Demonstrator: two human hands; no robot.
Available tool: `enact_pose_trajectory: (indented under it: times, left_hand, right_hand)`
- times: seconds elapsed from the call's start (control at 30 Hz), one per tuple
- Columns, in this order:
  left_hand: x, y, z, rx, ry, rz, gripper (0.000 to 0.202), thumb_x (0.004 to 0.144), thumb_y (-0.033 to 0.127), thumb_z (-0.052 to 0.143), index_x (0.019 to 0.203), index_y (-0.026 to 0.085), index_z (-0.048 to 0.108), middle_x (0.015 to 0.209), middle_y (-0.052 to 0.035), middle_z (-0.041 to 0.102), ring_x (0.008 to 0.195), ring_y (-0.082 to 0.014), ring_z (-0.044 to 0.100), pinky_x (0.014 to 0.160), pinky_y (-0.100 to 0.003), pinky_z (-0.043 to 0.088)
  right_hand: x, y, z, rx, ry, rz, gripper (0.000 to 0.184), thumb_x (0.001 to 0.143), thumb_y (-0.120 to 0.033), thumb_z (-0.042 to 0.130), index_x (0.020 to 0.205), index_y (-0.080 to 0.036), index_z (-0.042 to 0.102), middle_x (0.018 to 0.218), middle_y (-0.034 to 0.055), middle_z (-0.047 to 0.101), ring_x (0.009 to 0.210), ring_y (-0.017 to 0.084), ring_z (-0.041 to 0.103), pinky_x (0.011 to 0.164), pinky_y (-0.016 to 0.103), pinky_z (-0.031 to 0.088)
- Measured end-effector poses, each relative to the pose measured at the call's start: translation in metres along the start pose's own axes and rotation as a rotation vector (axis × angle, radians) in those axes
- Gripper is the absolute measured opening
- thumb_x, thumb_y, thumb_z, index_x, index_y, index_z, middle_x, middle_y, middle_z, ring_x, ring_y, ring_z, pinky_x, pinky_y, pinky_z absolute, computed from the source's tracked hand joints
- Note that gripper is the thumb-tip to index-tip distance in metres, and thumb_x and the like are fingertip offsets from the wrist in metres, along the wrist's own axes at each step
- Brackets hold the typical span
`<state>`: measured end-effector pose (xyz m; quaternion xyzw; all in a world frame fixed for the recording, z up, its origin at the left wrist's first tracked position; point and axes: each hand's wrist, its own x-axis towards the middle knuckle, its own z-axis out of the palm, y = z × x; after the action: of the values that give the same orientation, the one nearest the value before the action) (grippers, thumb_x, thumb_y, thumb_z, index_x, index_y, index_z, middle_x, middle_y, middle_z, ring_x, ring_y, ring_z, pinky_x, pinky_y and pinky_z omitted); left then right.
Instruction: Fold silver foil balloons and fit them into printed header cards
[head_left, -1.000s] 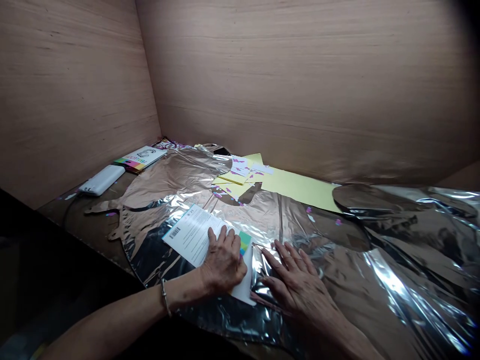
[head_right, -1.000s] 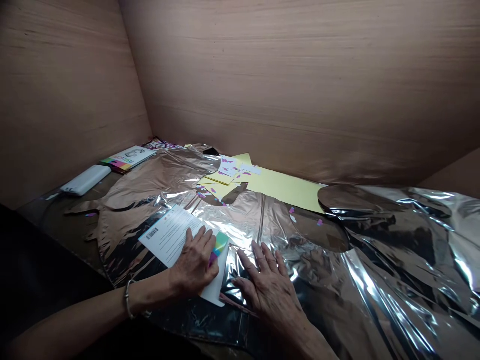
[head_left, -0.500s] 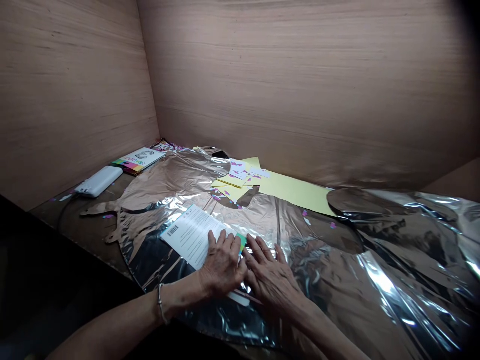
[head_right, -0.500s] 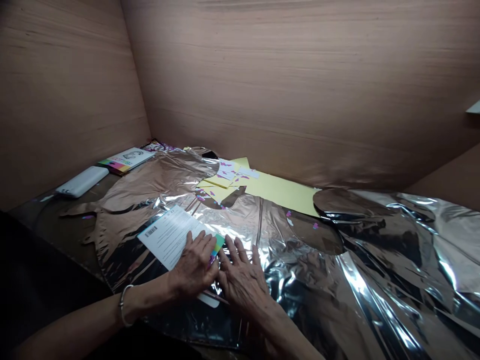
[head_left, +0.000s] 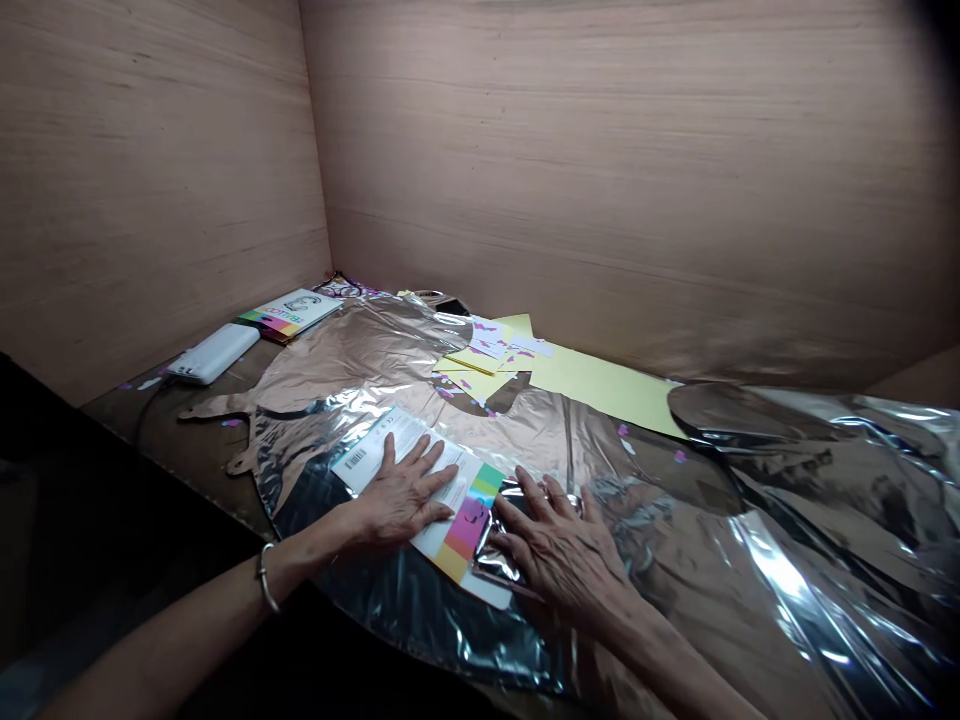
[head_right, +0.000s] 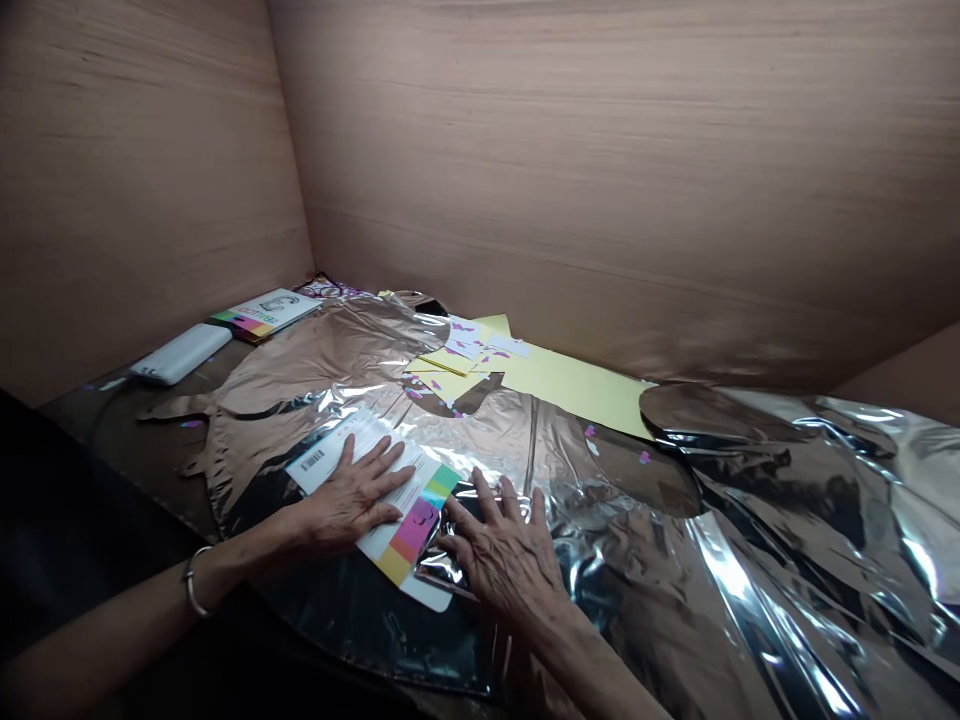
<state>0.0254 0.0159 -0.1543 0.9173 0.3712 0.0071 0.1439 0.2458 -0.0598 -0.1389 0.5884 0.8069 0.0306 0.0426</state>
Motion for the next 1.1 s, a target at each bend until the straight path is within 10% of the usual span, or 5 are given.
enact_pose_trajectory:
  times: [0.37,0.9,1.1]
  left_hand:
    - [-0.001,0.007,-0.010,-0.117,-0.002,-0.039,0.042,0.092,0.040,0.033,0.132,0.029,0.038,0.146,-0.0114,0.021,0.135,-0.0285,0.007,0.099,-0.063,-0.006]
    - [-0.003,0.006,-0.012,-0.174,-0.022,-0.038,0.043,0.094,0.041,0.026,0.130,0.027,0.042,0.145,-0.0125,0.020,0.135,-0.0278,0.005,0.100,-0.061,-0.007]
    - [-0.002,0.008,-0.011,-0.169,-0.009,-0.032,0.043,0.094,0.040,0.027,0.132,0.025,0.041,0.144,-0.0155,0.023,0.135,-0.0311,0.008,0.098,-0.064,-0.006]
  right_hand:
    - [-0.001,-0.014,0.006,-0.088,0.045,0.175,0.039,0.085,-0.046,0.043,0.123,-0.036,0.049,0.132,0.0080,0.044,0.116,0.042,0.039,0.094,0.065,0.010]
    - [0.005,-0.005,-0.005,0.205,-0.160,0.050,0.046,0.080,-0.056,0.048,0.117,-0.029,0.056,0.143,0.0100,0.026,0.129,0.037,0.021,0.096,0.063,0.015]
    - [0.010,-0.030,0.006,0.146,0.024,0.237,0.033,0.082,-0.036,0.048,0.112,-0.028,0.059,0.139,0.0090,0.035,0.124,0.035,0.030,0.098,0.062,0.011]
